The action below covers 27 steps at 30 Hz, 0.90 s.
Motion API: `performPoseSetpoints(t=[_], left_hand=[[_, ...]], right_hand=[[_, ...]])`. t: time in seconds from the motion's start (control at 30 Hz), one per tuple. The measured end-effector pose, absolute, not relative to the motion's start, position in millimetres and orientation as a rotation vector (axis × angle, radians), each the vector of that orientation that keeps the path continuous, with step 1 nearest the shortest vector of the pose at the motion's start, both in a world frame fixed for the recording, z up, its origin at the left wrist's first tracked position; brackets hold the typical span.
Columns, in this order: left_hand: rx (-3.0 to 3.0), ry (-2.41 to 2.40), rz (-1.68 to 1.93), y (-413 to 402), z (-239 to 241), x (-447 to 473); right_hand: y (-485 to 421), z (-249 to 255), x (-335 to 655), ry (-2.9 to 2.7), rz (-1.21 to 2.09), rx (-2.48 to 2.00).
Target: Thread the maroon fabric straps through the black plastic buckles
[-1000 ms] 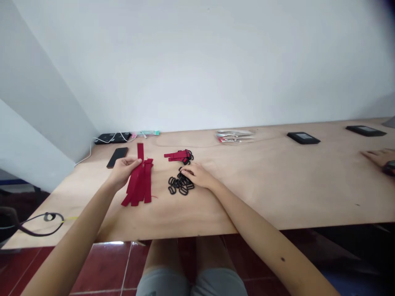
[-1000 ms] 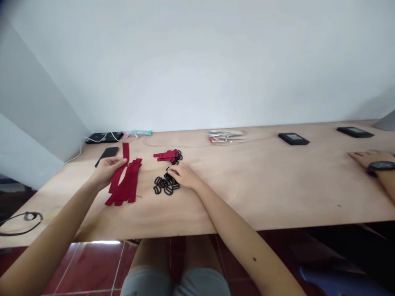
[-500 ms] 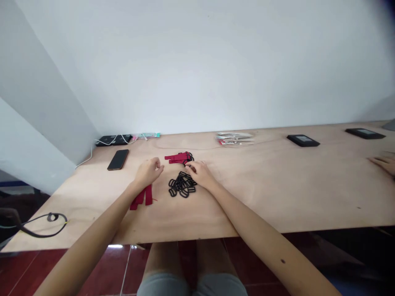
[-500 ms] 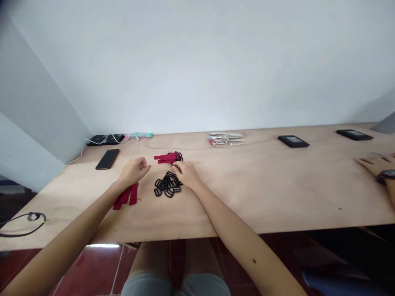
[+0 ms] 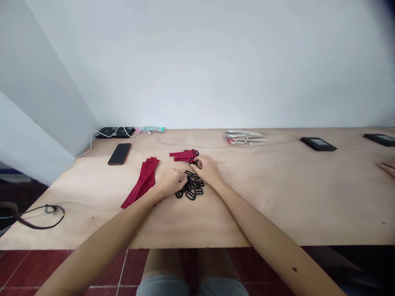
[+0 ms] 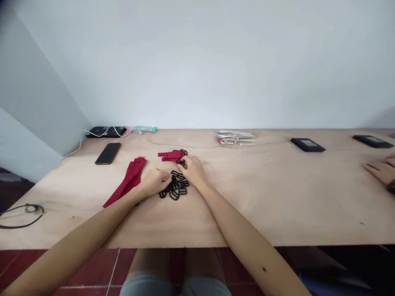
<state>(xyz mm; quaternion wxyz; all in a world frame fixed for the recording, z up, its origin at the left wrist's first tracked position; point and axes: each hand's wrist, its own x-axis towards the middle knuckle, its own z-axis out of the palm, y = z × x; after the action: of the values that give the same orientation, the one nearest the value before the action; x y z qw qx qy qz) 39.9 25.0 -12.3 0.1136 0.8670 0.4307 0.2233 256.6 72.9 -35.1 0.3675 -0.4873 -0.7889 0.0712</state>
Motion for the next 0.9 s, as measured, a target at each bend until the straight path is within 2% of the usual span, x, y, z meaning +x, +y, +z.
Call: performPoseSetpoints(t=[0.17, 0.63, 0.9], left_hand=[[2.507, 1.301, 0.781, 31, -14, 40], [2.456, 1.292, 0.716, 29, -10, 43], [2.425, 1.31, 0.741, 27, -8, 39]], right_hand=[[70, -34, 257, -2.017, 0.201, -1.224], [67, -26, 248, -1.988, 0.269, -1.307], [73, -34, 254, -1.96, 0.315, -1.21]])
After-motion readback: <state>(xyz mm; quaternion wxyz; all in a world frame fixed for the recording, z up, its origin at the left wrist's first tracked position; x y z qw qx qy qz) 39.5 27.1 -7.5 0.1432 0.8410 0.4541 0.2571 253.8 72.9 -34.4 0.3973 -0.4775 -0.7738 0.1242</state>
